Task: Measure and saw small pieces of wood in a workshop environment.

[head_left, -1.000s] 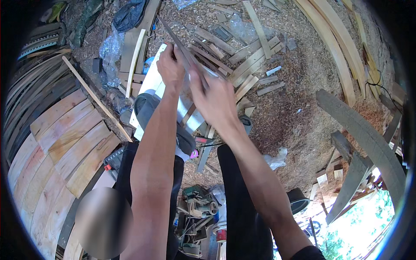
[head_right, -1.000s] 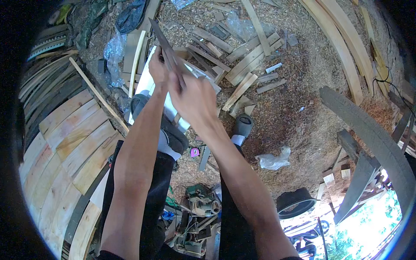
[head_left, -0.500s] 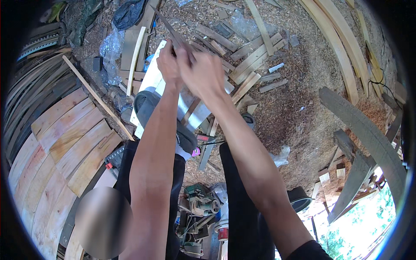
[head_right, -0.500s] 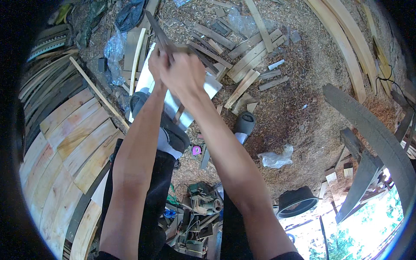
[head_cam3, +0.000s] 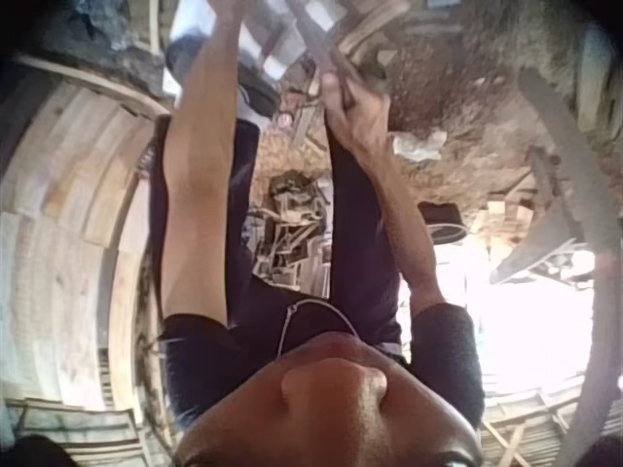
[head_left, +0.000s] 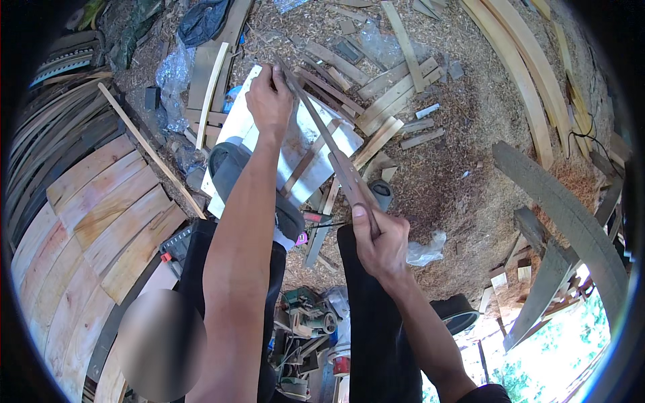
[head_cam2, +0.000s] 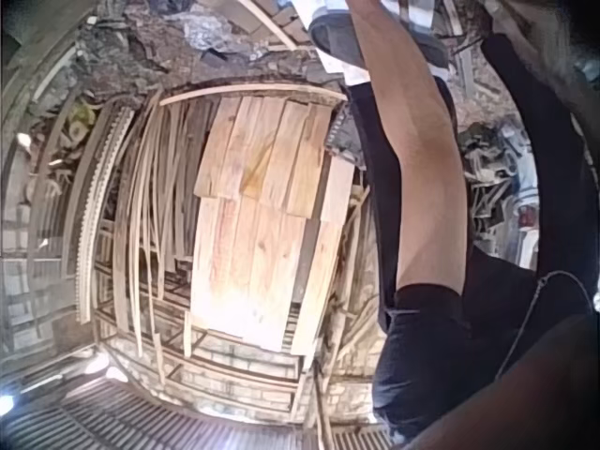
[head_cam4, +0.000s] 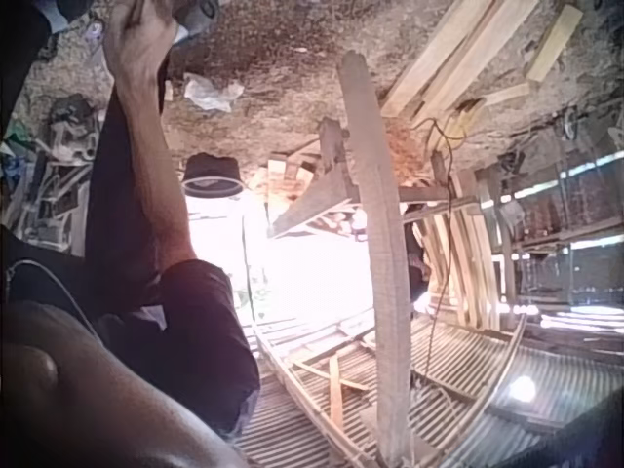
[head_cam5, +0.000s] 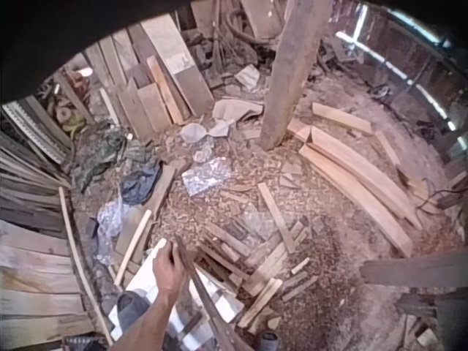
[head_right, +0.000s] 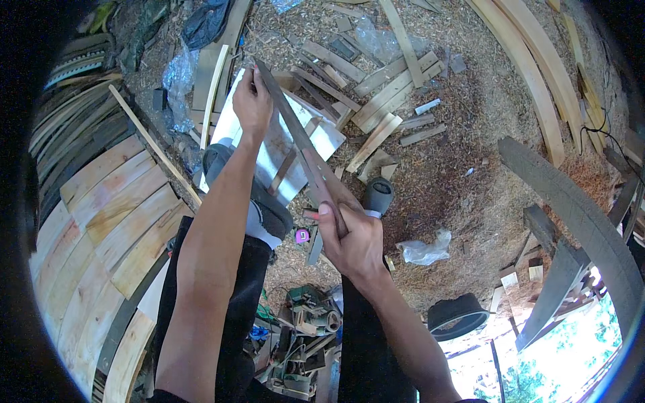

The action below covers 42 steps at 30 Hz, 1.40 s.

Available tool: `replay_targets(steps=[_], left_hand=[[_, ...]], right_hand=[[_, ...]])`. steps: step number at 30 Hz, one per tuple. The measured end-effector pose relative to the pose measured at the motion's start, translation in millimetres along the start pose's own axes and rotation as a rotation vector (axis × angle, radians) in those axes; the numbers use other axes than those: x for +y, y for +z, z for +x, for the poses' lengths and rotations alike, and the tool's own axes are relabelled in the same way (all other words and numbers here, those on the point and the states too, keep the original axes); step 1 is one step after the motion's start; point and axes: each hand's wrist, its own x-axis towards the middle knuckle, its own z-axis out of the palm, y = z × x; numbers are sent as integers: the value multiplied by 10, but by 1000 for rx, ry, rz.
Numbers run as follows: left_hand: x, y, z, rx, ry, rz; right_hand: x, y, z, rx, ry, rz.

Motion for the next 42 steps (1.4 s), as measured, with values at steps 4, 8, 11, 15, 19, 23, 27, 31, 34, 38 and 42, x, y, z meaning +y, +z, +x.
replay_targets(steps=[4,8,11,15,19,23,27,31,34,38,42], left_hand=[[-6,22,-9,-13,9,-35],[-59,-11,28,-33,-12,-33],[-72,30,-24,-66,1,-118],[-35,-13,-25,-126,-70,-197],[-67,-60,-7,-53,-39,-95],[22,-21,2,-4,-23,-24],[25,18,-10,-9,-32,-31],[-27,18,15,-20,-8,-24],[51,-13,42,-78,-97,-44],[-44,-51,18,-32,-45,-32],[-58,2,26,-52,-187,-202]], right_hand=[[50,125,234,-85,65,-137],[-61,480,847,-39,64,-87],[-89,734,1410,25,-24,-110],[-144,864,1540,12,20,-109],[-101,495,914,-87,51,-50],[22,25,107,34,-78,-16],[48,24,186,-52,61,-46],[-99,551,1122,-58,65,-158],[-55,690,1411,46,28,-221],[-109,332,1231,-6,167,-59],[97,-14,1353,1,162,-33]])
